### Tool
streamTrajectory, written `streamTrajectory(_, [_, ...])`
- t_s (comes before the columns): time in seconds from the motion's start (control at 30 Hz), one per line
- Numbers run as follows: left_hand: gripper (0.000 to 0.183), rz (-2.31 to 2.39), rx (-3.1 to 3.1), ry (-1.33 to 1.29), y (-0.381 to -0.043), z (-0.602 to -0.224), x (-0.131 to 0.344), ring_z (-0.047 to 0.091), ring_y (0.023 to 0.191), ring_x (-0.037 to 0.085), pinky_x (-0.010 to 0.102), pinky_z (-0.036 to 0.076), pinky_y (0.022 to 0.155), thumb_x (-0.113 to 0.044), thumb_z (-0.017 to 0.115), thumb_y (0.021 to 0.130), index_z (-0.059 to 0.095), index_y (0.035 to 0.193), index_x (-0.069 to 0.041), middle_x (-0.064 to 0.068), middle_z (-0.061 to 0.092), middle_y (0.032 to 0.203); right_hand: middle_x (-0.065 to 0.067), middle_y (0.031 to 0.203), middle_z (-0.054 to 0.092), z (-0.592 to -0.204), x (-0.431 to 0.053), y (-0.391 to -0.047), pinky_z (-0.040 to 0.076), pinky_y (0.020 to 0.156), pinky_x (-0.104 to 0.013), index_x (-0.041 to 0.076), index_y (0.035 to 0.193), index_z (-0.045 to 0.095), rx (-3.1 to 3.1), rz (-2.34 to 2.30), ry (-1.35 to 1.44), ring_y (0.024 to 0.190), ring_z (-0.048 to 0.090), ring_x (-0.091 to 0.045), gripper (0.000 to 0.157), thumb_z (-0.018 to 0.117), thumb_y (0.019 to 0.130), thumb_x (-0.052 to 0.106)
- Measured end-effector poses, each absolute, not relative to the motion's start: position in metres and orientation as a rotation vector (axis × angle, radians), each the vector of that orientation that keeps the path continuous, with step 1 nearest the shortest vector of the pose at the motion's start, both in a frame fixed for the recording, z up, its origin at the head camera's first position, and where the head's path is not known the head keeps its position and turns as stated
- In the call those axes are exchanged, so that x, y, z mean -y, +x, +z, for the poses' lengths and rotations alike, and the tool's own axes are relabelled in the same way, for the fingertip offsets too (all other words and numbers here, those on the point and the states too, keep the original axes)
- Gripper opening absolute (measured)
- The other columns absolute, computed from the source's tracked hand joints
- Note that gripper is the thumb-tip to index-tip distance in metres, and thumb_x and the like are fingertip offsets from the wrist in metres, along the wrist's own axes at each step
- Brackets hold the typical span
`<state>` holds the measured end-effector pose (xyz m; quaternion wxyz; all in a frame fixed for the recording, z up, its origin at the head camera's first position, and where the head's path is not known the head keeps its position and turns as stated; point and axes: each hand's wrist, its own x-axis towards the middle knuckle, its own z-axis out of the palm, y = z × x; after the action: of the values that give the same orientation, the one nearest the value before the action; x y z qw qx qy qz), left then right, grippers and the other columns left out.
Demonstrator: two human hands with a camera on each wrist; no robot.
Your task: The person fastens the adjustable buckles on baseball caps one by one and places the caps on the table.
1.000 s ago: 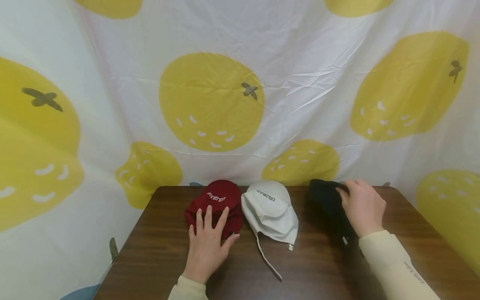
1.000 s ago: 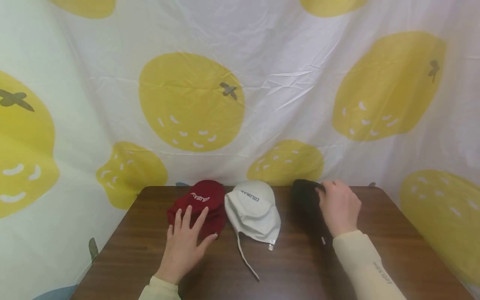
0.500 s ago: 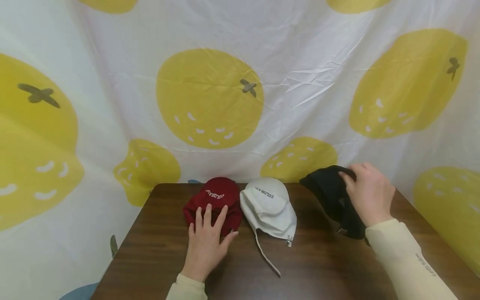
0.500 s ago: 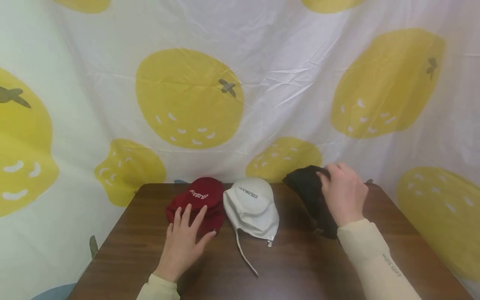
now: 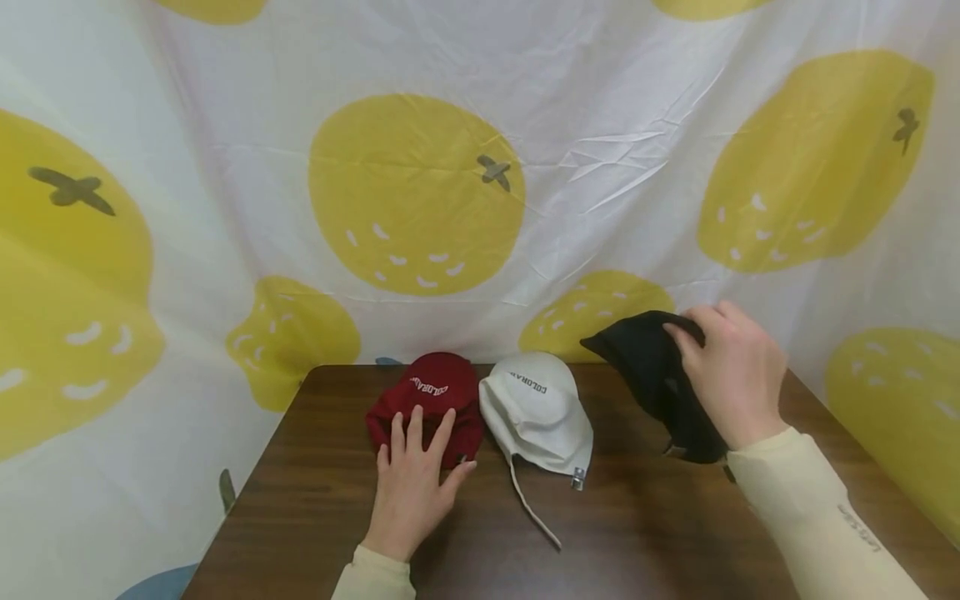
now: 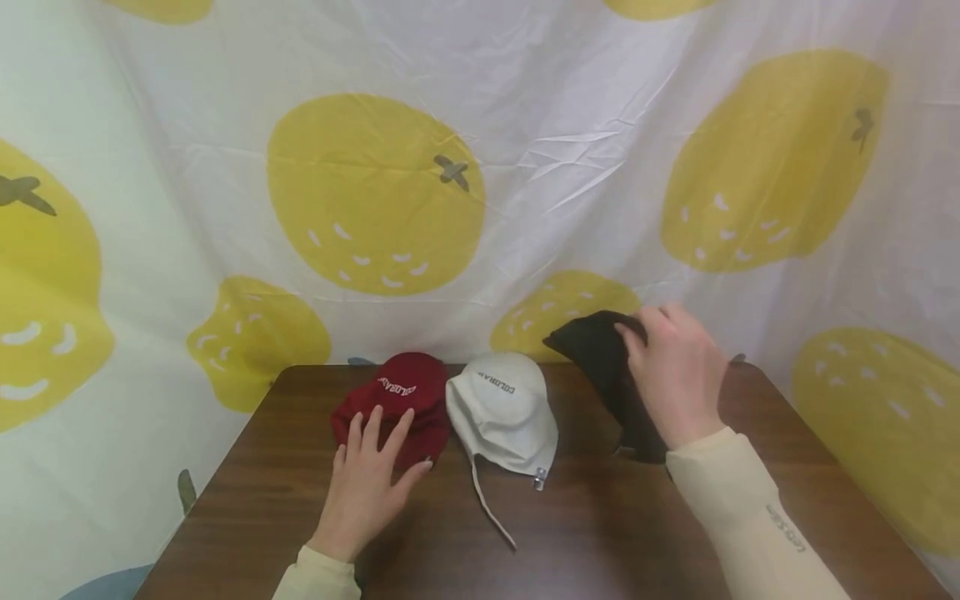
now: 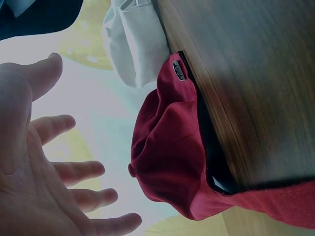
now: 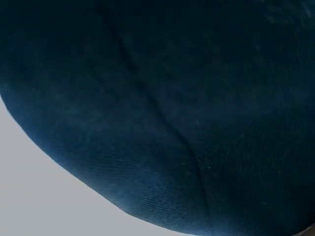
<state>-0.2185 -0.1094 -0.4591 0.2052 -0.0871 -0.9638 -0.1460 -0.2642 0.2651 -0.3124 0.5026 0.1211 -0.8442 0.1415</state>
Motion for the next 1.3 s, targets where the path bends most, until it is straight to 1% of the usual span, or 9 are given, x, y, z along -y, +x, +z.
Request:
streamTrajectory(0.33, [0.075, -0.397, 2.679, -0.248, -0.218, -0.461, 0.108, 0.028, 0.142, 0.050, 0.073, 0.035, 0.100, -0.061, 0.063, 0.091, 0.039, 0.156, -0.031, 0.022, 0.035, 0.156, -0.007, 0.081, 0.064, -0.302, -0.243, -0.253, 0.044, 0.051, -0.046, 0.007, 0.090, 0.074, 2.003, 0.346, 0.360, 0.070, 0.064, -0.030, 0.019, 0.084, 0.083, 0.021])
streamTrajectory(0.67, [0.076, -0.410, 2.672, -0.250, -0.218, -0.464, 0.111, 0.027, 0.142, 0.050, 0.073, 0.034, 0.100, -0.062, 0.062, 0.091, 0.038, 0.156, -0.032, 0.022, 0.035, 0.156, -0.003, 0.077, 0.059, -0.291, -0.215, -0.237, 0.041, 0.049, -0.041, 0.009, 0.091, 0.075, 1.968, 0.366, 0.440, 0.064, 0.059, -0.026, 0.016, 0.085, 0.082, 0.018])
streamTrajectory(0.73, [0.076, -0.407, 2.673, -0.247, -0.218, -0.465, 0.112, 0.027, 0.142, 0.050, 0.073, 0.034, 0.100, -0.062, 0.062, 0.091, 0.038, 0.156, -0.032, 0.022, 0.035, 0.156, -0.003, 0.078, 0.061, -0.289, -0.209, -0.234, 0.042, 0.050, -0.042, 0.009, 0.091, 0.075, 1.961, 0.380, 0.455, 0.065, 0.060, -0.026, 0.016, 0.086, 0.082, 0.018])
streamTrajectory(1.0, [0.075, -0.398, 2.665, -0.241, -0.217, -0.466, 0.111, 0.027, 0.142, 0.050, 0.074, 0.033, 0.100, -0.062, 0.063, 0.091, 0.039, 0.156, -0.032, 0.022, 0.035, 0.156, 0.001, 0.086, 0.064, -0.287, -0.192, -0.217, 0.046, 0.052, -0.039, 0.016, 0.094, 0.076, 2.006, 0.372, 0.505, 0.075, 0.065, -0.024, 0.013, 0.082, 0.086, 0.023])
streamTrajectory(1.3, [0.075, -0.397, 2.648, -0.241, -0.217, -0.467, 0.111, 0.029, 0.142, 0.051, 0.075, 0.033, 0.100, -0.061, 0.064, 0.090, 0.040, 0.155, -0.032, 0.022, 0.036, 0.155, 0.005, 0.081, 0.060, -0.287, -0.177, -0.202, 0.043, 0.048, -0.037, 0.018, 0.089, 0.075, 2.006, 0.395, 0.532, 0.067, 0.062, -0.020, 0.013, 0.084, 0.083, 0.025])
